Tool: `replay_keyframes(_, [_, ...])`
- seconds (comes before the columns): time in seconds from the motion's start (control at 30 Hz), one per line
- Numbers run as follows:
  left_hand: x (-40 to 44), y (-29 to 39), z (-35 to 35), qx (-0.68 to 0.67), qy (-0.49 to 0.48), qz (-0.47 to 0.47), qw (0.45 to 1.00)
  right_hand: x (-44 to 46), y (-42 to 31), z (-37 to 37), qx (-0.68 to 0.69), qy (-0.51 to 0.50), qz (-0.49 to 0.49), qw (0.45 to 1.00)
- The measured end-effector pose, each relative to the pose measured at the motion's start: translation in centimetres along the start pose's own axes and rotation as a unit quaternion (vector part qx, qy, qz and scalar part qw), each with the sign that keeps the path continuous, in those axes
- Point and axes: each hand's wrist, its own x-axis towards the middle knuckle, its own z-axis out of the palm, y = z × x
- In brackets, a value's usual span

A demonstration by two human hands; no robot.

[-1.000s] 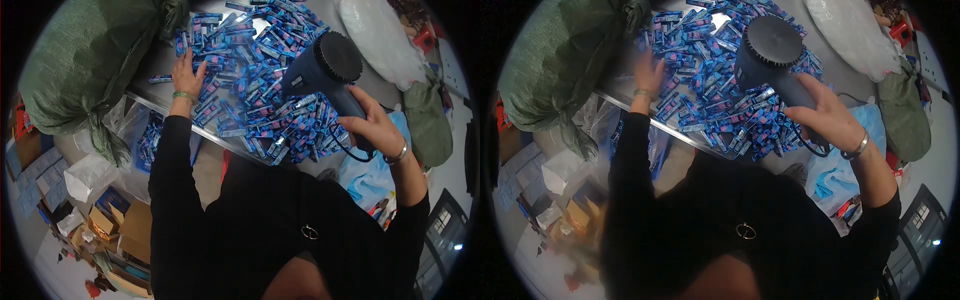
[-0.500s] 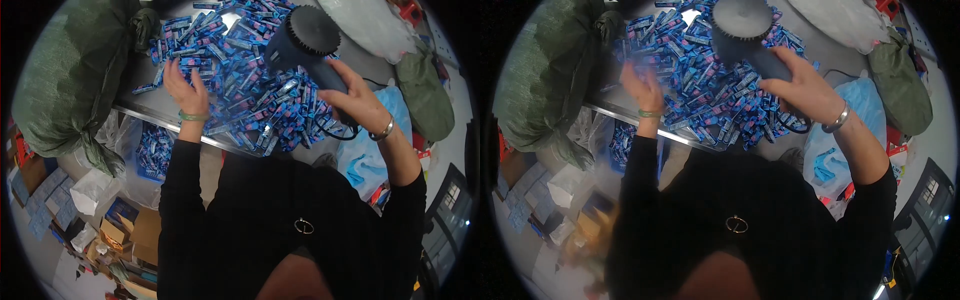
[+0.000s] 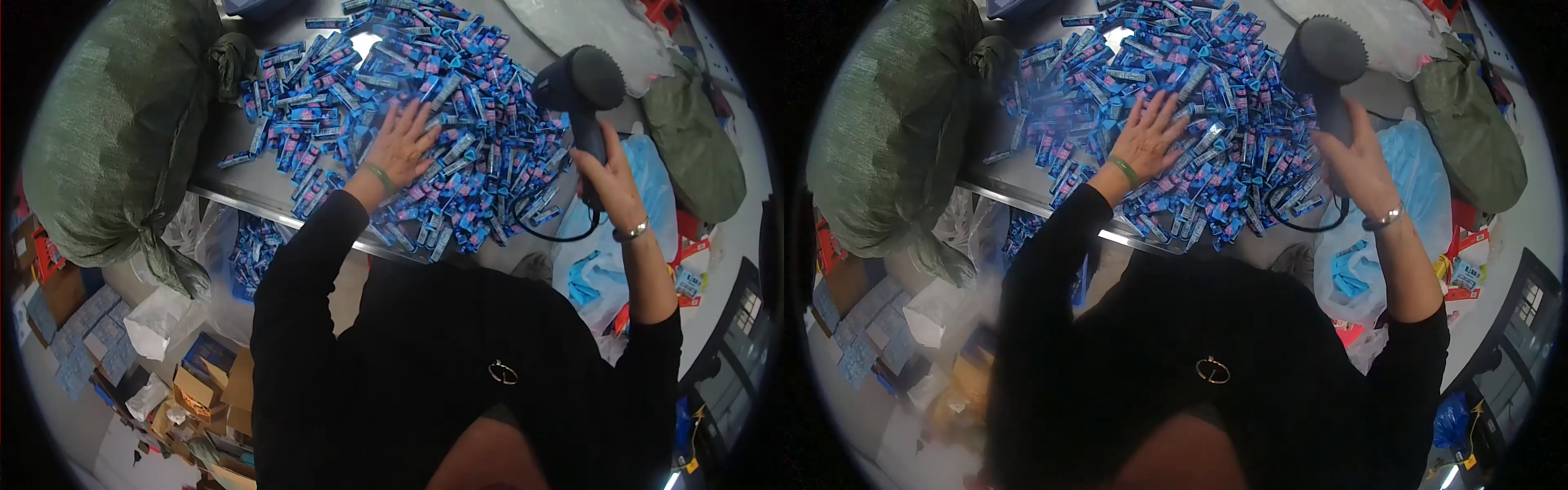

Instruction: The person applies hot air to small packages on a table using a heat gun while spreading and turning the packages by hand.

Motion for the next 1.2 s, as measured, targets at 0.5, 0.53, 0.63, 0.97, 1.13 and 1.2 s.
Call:
replay_keyframes(0.5, [-1.5,-12.6,-3.0,0.186,0.041,-0.229,0.955,4.2,-5.5,7.3,0.042,-0.084,-0.105,0.990])
replay_keyframes(0.53, [-1.7,-12.8,-2.8,0.186,0.041,-0.231,0.954,3.1,-5.7,7.4,0.031,-0.138,-0.092,0.986])
replay_keyframes(0.63, [-2.3,-13.7,-2.5,0.162,0.141,-0.269,0.939,1.1,-5.8,7.3,0.013,-0.244,-0.076,0.967])
replay_keyframes(0.97, [-16.4,-5.3,0.5,0.044,0.308,-0.469,0.826,2.8,-8.3,9.2,0.035,-0.034,-0.128,0.991])
replay_keyframes(1.13, [-18.0,0.2,3.0,0.027,0.167,-0.485,0.858,1.6,-10.1,10.5,-0.033,-0.238,-0.152,0.959])
replay_keyframes(1.2, [-17.1,0.9,3.5,0.008,0.185,-0.466,0.865,1.5,-10.5,11.4,-0.056,-0.208,-0.176,0.960])
